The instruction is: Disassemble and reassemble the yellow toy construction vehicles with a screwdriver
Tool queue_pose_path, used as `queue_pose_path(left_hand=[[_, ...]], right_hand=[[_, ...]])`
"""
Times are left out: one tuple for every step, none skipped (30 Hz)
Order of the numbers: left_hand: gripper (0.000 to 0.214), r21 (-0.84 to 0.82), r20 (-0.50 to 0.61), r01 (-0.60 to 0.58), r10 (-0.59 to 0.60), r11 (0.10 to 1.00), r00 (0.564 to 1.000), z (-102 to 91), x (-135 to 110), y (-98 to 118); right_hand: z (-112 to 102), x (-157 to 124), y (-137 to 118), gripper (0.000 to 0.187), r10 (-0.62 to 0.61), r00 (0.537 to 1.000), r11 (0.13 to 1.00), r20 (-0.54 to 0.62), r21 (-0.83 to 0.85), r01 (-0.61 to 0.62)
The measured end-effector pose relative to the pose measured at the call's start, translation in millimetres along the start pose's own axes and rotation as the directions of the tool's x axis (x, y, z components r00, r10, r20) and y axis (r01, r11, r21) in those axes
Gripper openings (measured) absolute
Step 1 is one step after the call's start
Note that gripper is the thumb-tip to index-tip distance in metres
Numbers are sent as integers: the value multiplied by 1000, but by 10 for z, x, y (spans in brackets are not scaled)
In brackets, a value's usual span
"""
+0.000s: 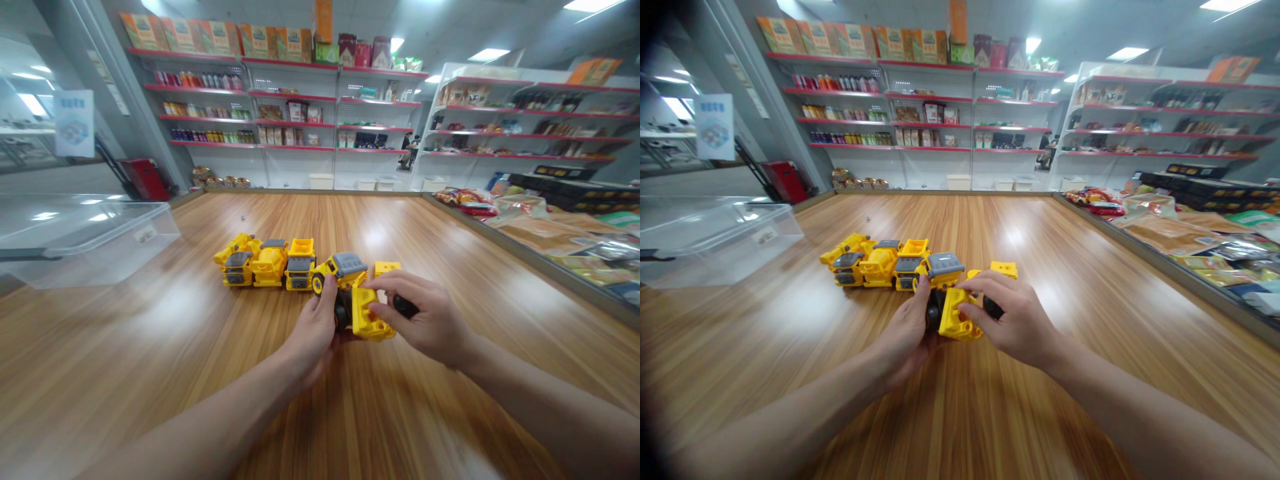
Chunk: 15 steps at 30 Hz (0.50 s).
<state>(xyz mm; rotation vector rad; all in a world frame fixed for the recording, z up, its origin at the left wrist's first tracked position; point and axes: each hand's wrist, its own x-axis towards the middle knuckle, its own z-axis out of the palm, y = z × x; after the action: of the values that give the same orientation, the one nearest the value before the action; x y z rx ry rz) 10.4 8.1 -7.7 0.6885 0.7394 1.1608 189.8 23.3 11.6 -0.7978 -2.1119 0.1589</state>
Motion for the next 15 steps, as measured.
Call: queue_pose_path(left_hand=[[47,13,-40,-5,5,1000,999,-20,12,4],[49,27,-90,-14,17,1000,996,-43,24,9],[51,40,-137,-26,31,999,990,-66,38,16],[52,48,-175,-38,46,998,983,-87,52,23],[54,54,-205,-45,55,998,977,-106,65,29],[55,61,-222,-50,63,997,973,-120,75,34],[56,71,-228,-55,70,996,971,-129,83,38],[56,82,-230,-60,78,995,970,-132,88,41],[55,91,-229,-64,83,994,970,-130,90,45],[55,99,-227,-63,84,993,970,-123,88,48],[55,102,-227,-59,81,993,970,-113,85,52],[55,100,-232,-54,76,993,970,-103,80,56],[56,95,-239,-49,71,994,968,-94,75,59],[56,88,-247,-48,69,995,967,-88,70,62],[56,82,-253,-50,70,995,965,-86,66,63]], right_hand=[[-50,17,56,21,43,998,998,-45,-42,-45],[-105,36,132,20,98,990,990,-101,-94,-107],[-161,55,223,19,160,975,970,-154,-160,-184],[-213,71,325,19,215,963,941,-164,-229,-249],[-253,82,428,17,248,956,914,-155,-290,-284],[-279,87,523,15,286,954,894,-88,-332,-299],[-288,85,601,15,316,949,888,-2,-351,-297],[-280,77,656,13,322,945,892,56,-351,-283],[-257,65,686,11,322,941,899,106,-347,-269],[-224,51,693,9,316,937,907,151,-337,-251],[-187,36,683,9,305,934,916,187,-325,-234],[-152,23,666,10,295,930,924,218,-313,-219],[-123,13,652,11,287,927,930,241,-303,-209],[-104,4,652,12,283,926,932,249,-297,-206],[-98,-2,673,13,286,928,931,238,-297,-211]])
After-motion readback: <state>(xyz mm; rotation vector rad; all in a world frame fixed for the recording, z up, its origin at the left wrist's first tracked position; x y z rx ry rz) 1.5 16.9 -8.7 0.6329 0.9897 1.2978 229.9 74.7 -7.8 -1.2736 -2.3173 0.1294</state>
